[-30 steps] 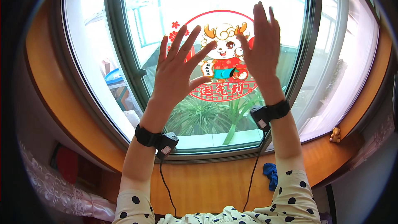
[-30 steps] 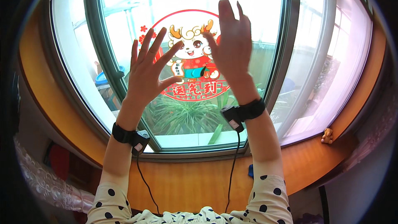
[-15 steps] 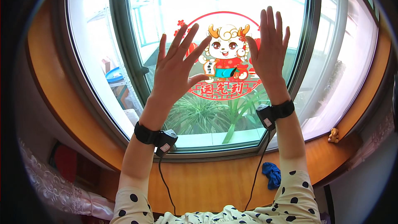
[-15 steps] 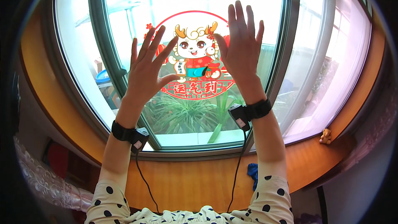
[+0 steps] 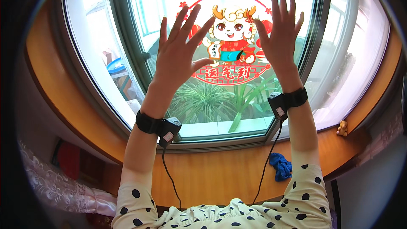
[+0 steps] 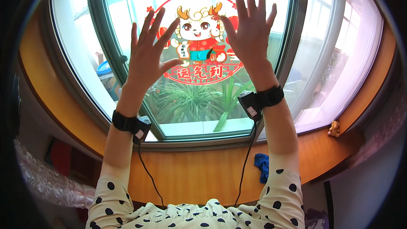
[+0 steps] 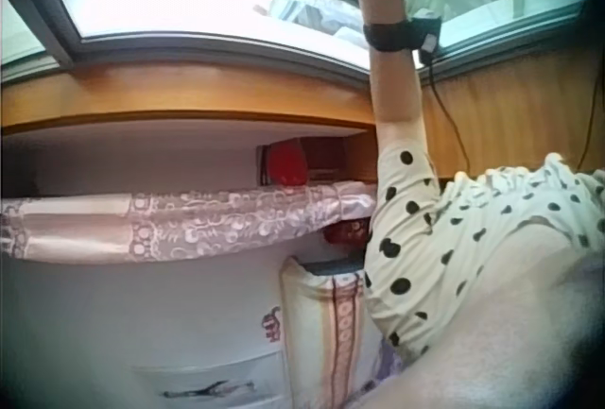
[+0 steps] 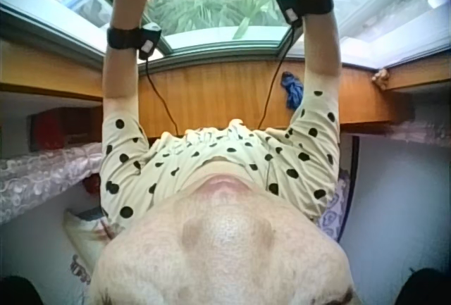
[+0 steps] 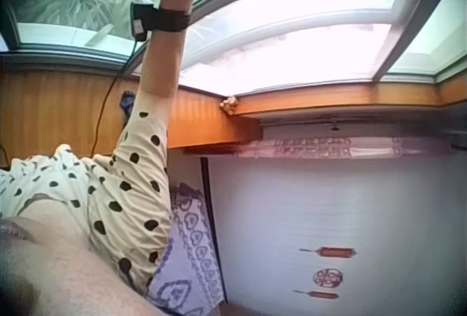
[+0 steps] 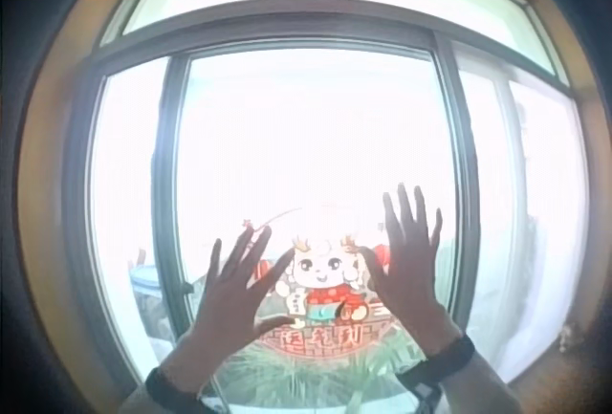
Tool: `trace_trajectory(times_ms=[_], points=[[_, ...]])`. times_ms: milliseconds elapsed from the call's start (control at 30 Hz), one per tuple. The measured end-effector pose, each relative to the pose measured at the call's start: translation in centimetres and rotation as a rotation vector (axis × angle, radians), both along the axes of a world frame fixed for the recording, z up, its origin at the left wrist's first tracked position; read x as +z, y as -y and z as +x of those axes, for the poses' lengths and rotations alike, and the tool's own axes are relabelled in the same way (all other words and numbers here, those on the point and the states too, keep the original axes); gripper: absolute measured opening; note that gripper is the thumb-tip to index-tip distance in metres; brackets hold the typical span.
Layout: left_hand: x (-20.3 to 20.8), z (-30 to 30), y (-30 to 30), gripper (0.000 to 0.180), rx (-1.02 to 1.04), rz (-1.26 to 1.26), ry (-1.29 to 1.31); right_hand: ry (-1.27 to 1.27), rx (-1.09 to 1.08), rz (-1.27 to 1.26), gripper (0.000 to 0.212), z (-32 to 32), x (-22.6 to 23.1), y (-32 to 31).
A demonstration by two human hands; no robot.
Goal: Clean and tidy various surfaces in a bedroom including shelves, a wardrobe, a bed, and a window sill.
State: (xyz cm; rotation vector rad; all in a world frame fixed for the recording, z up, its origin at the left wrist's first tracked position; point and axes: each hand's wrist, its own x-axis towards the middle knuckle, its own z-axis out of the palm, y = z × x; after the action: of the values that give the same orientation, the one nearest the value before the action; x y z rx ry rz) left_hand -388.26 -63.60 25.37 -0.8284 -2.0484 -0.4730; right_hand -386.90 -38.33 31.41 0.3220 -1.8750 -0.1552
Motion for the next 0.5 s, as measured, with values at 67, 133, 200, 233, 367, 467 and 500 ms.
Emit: trace_trajectory(times_ms=[67, 133, 200, 233, 367, 467, 500], points=[[-0.5, 0.2, 0.3, 0.098, -0.012, 0.012, 0.002, -0.022, 0.04, -0.04, 0.064, 1.3, -0.4, -0.1], [-1.0, 0.7, 0.7, 0.095, 0.013, -0.02, -0.004, -0.018, 0.111, -0.073, 0.059, 2.4, -1.6, 0.3], [-1.8, 1.1, 0.5, 0.102, 0.008, 0.005, 0.001, 0.037, 0.156, -0.028, 0.055, 3.3, -3.4, -0.2], [-2.3, 1.3, 0.6, 0.097, 0.017, -0.018, 0.012, 0.096, 0.169, -0.039, 0.054, 3.6, -4.4, -0.1], [-3.4, 0.8, 0.2, 0.094, 0.016, -0.048, 0.03, 0.224, 0.231, 0.032, 0.052, 2.9, -6.8, -1.0], [-3.3, 0.9, 0.1, 0.095, 0.012, -0.039, 0.04, 0.113, 0.321, -0.058, 0.049, 3.0, -6.8, -1.5], [-3.4, 0.8, 0.3, 0.096, 0.002, -0.033, 0.05, 0.088, 0.285, -0.055, 0.044, 3.5, -6.8, -1.2]])
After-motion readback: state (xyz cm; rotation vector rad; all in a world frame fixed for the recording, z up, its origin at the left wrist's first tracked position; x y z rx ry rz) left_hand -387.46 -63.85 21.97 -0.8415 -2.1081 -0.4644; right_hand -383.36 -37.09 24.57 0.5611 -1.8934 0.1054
